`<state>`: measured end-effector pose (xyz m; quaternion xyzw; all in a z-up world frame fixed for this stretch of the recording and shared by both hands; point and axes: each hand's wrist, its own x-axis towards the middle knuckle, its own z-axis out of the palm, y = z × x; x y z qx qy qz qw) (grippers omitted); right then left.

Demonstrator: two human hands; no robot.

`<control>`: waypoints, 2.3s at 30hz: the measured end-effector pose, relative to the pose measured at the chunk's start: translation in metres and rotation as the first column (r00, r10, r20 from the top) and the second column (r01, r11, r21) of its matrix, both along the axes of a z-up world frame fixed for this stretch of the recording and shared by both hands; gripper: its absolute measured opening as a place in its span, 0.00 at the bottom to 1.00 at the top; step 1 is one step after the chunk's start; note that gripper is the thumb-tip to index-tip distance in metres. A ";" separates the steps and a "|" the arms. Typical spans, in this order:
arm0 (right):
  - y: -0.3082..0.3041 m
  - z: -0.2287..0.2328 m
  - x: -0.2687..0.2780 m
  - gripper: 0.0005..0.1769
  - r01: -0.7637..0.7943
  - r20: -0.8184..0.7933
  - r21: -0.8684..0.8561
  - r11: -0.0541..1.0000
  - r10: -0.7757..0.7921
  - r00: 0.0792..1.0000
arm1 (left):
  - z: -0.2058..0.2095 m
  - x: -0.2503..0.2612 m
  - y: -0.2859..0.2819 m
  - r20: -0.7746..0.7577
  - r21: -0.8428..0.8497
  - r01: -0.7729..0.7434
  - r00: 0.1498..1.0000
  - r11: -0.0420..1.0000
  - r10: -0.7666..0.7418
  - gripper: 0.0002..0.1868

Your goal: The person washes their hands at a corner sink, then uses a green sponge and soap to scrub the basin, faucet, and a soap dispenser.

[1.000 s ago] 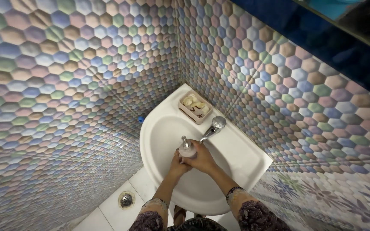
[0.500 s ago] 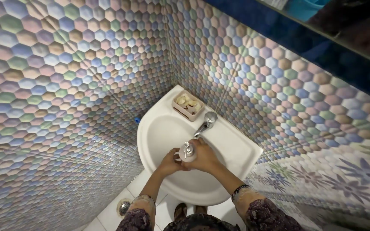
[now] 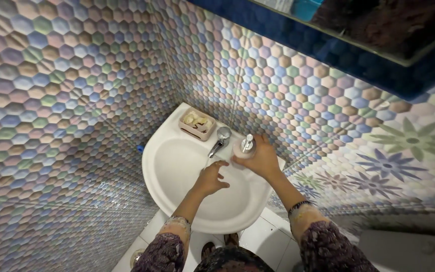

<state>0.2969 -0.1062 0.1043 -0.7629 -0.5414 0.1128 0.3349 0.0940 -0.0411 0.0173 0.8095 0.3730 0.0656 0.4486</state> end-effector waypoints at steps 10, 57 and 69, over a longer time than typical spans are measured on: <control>-0.010 -0.033 0.008 0.61 0.048 -0.142 -0.054 0.997 -0.055 0.988 | -0.010 0.027 0.003 -0.312 0.056 0.231 0.928 0.971 -0.203 0.61; -0.018 -0.063 -0.004 0.58 0.144 -0.188 0.020 0.989 -0.138 0.972 | 0.036 0.046 -0.014 -0.096 0.383 -0.004 0.994 0.924 0.044 0.35; -0.014 -0.072 -0.007 0.55 0.120 -0.467 0.077 0.990 -0.070 0.882 | -0.064 -0.001 0.005 0.074 -0.498 -0.449 0.831 0.742 0.552 0.17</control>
